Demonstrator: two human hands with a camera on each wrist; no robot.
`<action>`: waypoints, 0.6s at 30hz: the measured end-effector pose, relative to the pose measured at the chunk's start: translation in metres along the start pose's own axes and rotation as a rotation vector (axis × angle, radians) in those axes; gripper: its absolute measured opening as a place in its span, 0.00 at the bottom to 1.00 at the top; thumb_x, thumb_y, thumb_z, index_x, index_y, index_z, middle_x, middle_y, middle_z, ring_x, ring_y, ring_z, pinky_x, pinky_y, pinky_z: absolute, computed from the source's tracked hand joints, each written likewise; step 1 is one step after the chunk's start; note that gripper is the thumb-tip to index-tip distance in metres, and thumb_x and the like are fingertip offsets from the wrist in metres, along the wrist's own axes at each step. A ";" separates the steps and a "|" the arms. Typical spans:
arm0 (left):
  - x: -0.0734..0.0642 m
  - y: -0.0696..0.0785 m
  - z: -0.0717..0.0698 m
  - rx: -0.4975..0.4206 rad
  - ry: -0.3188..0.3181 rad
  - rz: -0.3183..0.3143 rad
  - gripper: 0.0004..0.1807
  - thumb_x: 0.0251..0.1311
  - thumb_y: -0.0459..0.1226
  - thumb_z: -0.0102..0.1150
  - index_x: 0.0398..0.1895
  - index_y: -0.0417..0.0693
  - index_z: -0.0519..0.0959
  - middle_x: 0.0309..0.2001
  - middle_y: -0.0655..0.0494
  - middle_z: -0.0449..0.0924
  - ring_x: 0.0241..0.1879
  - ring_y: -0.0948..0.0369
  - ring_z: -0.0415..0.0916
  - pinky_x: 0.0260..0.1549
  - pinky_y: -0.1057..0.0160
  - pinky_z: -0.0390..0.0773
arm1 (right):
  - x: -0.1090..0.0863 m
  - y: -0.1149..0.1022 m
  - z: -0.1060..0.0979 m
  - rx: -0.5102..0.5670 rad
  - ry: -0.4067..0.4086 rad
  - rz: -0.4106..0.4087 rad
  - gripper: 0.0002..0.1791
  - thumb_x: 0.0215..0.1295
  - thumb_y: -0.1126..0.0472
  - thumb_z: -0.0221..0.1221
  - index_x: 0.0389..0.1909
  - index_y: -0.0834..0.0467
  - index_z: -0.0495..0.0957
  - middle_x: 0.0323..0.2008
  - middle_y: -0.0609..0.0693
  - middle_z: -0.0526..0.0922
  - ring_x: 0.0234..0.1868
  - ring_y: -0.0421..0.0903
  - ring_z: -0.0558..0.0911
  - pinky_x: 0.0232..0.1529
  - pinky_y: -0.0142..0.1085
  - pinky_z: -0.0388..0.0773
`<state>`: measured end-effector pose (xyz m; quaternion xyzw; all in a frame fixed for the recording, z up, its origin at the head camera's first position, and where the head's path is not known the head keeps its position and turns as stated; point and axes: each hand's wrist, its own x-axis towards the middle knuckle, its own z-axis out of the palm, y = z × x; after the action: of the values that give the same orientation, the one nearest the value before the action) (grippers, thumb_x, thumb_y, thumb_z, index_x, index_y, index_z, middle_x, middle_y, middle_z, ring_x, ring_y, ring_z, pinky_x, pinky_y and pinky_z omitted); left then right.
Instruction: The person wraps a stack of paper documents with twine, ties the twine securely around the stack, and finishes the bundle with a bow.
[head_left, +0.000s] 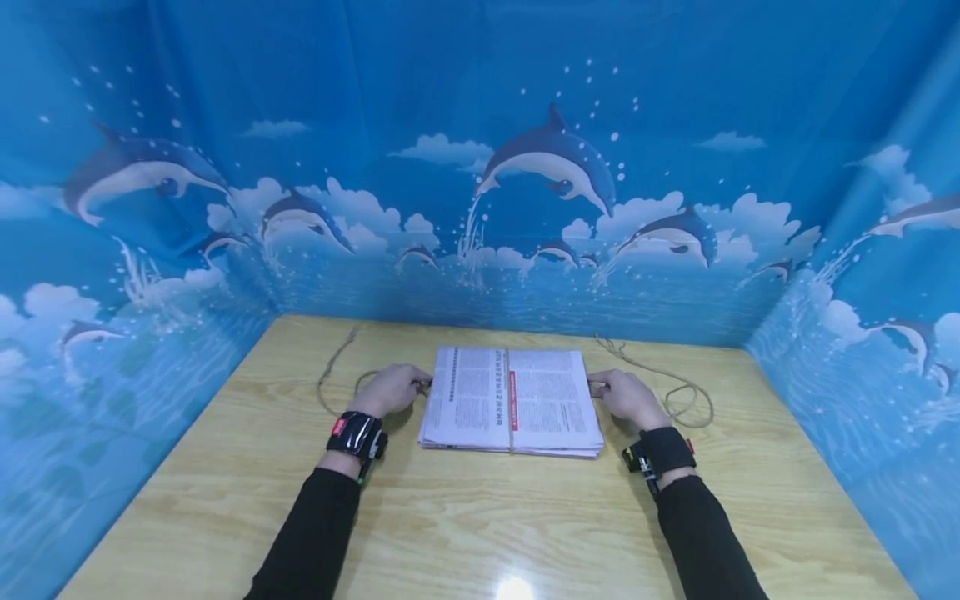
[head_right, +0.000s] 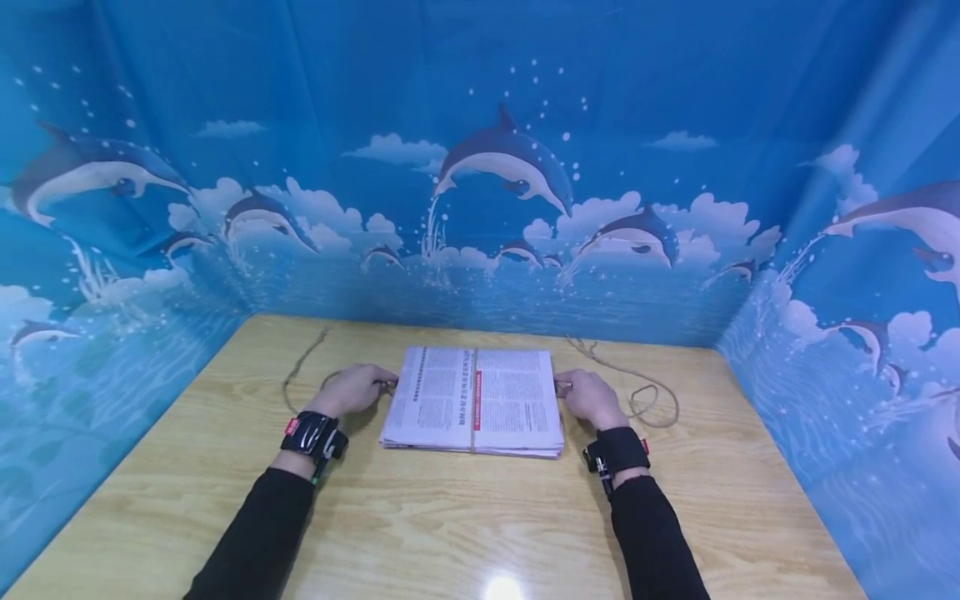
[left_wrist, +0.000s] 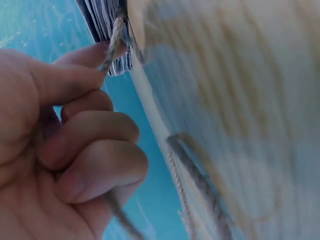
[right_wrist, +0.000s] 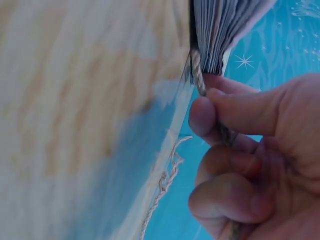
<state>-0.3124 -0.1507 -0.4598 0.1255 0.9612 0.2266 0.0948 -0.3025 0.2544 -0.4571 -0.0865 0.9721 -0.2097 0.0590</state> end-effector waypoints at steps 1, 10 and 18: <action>0.000 0.000 0.000 -0.015 0.002 -0.011 0.21 0.69 0.30 0.45 0.60 0.50 0.79 0.56 0.50 0.81 0.62 0.49 0.73 0.60 0.46 0.72 | 0.000 0.000 0.000 -0.003 -0.002 0.004 0.21 0.70 0.68 0.49 0.63 0.62 0.74 0.49 0.61 0.85 0.17 0.42 0.66 0.21 0.35 0.63; 0.000 -0.006 0.002 -0.024 0.020 0.002 0.24 0.65 0.27 0.42 0.58 0.50 0.80 0.55 0.50 0.82 0.62 0.49 0.74 0.60 0.45 0.72 | -0.003 -0.001 -0.004 -0.051 -0.030 0.024 0.23 0.69 0.69 0.47 0.63 0.59 0.75 0.56 0.64 0.80 0.30 0.48 0.77 0.34 0.39 0.70; 0.004 -0.003 0.003 0.037 0.015 0.072 0.17 0.72 0.37 0.47 0.57 0.46 0.79 0.55 0.46 0.81 0.54 0.50 0.78 0.56 0.47 0.75 | 0.001 -0.005 0.002 -0.003 -0.048 -0.007 0.23 0.76 0.57 0.45 0.65 0.64 0.71 0.50 0.63 0.82 0.39 0.52 0.80 0.44 0.46 0.74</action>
<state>-0.3164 -0.1511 -0.4648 0.1598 0.9608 0.2129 0.0772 -0.3022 0.2485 -0.4571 -0.0948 0.9704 -0.2065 0.0817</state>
